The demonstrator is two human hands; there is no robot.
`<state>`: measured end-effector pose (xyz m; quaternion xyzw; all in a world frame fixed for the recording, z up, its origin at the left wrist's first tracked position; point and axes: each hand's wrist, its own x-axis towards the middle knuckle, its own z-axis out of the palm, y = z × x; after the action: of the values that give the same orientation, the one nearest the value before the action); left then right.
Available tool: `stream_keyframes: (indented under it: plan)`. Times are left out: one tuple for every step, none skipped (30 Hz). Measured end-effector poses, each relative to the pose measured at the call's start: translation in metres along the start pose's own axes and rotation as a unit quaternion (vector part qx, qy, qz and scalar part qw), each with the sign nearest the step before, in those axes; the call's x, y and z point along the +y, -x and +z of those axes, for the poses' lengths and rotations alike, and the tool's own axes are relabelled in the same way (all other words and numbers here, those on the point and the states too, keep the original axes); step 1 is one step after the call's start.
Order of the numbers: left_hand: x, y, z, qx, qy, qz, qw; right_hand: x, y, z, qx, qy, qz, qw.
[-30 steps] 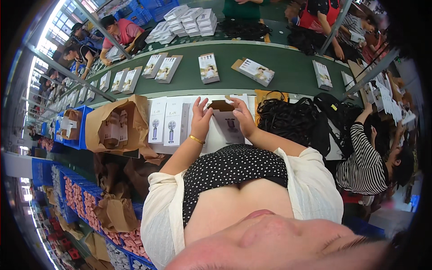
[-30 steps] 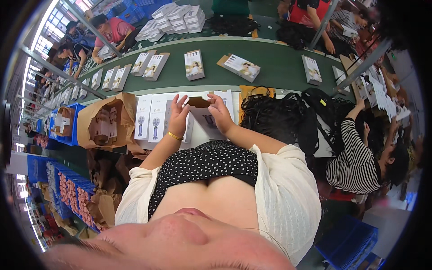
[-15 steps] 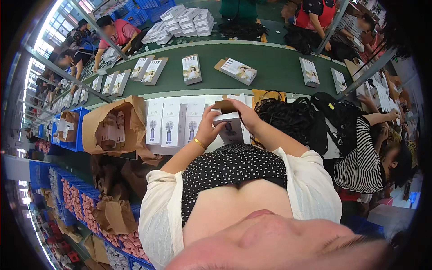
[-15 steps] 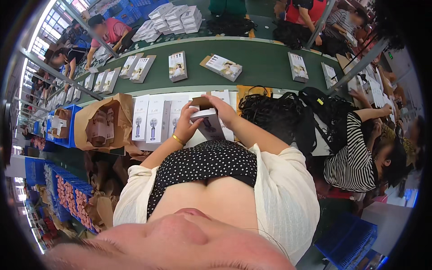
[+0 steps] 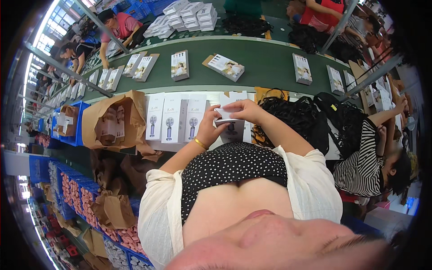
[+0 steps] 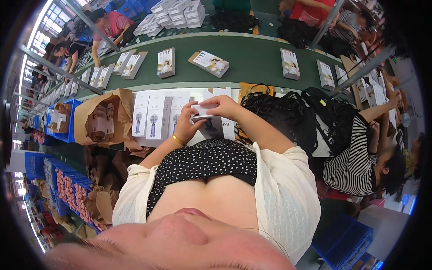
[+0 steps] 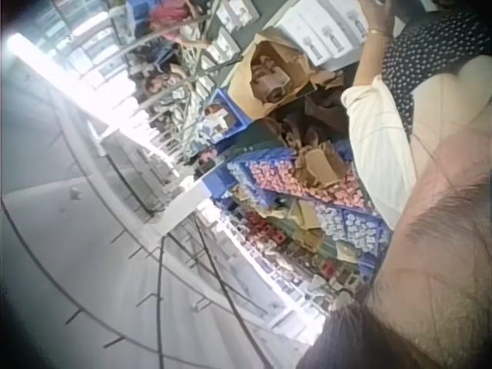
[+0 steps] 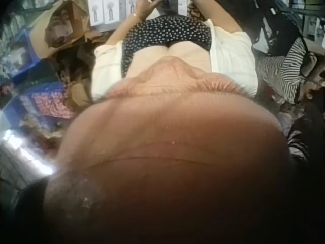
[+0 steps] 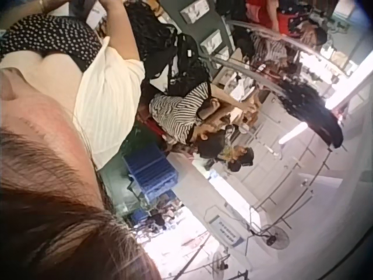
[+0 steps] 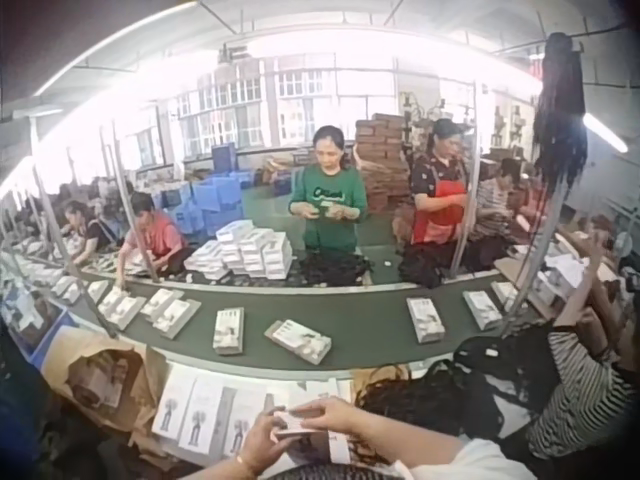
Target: The person folds cardboard packaging boxes, inserts handheld fans and straps inside, closes the boxes, and stacks the packaged fans before handing the stack across the table to a coworker.
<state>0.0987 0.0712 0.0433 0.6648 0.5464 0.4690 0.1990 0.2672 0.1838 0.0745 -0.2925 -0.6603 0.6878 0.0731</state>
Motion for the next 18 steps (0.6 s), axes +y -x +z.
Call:
stream_keyframes:
  plan:
    - [0.002, 0.001, -0.002, -0.003, 0.001, -0.009, 1.0, -0.001, -0.001, 0.005, 0.023, -0.008, -0.018, 1.0]
    - [0.002, 0.002, -0.003, 0.002, -0.002, -0.015, 1.0, -0.002, -0.002, 0.008, 0.045, -0.016, -0.036, 0.998]
    - [0.002, 0.003, -0.006, 0.004, -0.009, -0.008, 1.0, -0.002, -0.004, 0.01, 0.043, -0.015, -0.039, 0.998]
    - [0.001, 0.005, -0.008, 0.007, -0.015, -0.001, 1.0, -0.002, -0.006, 0.012, 0.034, -0.016, -0.039, 0.999]
    - [0.002, 0.008, -0.009, 0.023, -0.017, 0.002, 1.0, -0.003, -0.008, 0.014, 0.038, -0.012, -0.045, 0.998]
    - [0.0, 0.011, -0.011, 0.028, -0.021, -0.003, 0.999, -0.004, -0.01, 0.016, 0.044, -0.008, -0.052, 0.998]
    - [-0.003, 0.014, -0.011, 0.069, -0.037, 0.0, 0.997, -0.004, -0.014, 0.015, 0.051, -0.001, -0.069, 0.996]
    - [-0.007, 0.019, -0.013, 0.11, -0.054, 0.003, 0.992, -0.001, -0.018, 0.015, 0.094, -0.021, -0.091, 0.991]
    - [-0.012, 0.023, -0.012, 0.169, -0.073, -0.023, 0.983, 0.004, -0.023, 0.011, 0.139, -0.04, -0.113, 0.983]
    - [-0.025, 0.031, -0.014, 0.187, -0.037, -0.159, 0.969, 0.007, -0.028, 0.008, 0.181, -0.129, -0.123, 0.967]
    - [-0.039, 0.039, -0.021, 0.203, 0.003, -0.291, 0.935, 0.023, -0.04, -0.002, 0.244, -0.11, -0.157, 0.951]
    - [-0.04, 0.039, -0.031, 0.195, 0.156, -0.425, 0.87, 0.043, -0.049, -0.016, 0.311, -0.094, -0.188, 0.927]
    - [-0.033, 0.044, -0.035, 0.236, 0.271, -0.448, 0.819, 0.05, -0.05, -0.022, 0.349, -0.083, -0.21, 0.909]
    - [-0.026, 0.052, -0.038, 0.274, 0.381, -0.46, 0.754, 0.056, -0.051, -0.029, 0.387, -0.072, -0.231, 0.89]
    - [-0.039, 0.069, -0.04, 0.269, 0.438, -0.475, 0.714, 0.064, -0.054, -0.036, 0.411, -0.039, -0.223, 0.883]
    - [-0.043, 0.08, -0.04, 0.278, 0.432, -0.514, 0.687, 0.081, -0.058, -0.046, 0.44, -0.006, -0.213, 0.872]
    - [-0.041, 0.086, -0.037, 0.28, 0.425, -0.553, 0.659, 0.109, -0.063, -0.062, 0.456, 0.03, -0.204, 0.866]
    - [-0.037, 0.092, -0.036, 0.278, 0.416, -0.572, 0.65, 0.125, -0.067, -0.066, 0.454, 0.03, -0.204, 0.867]
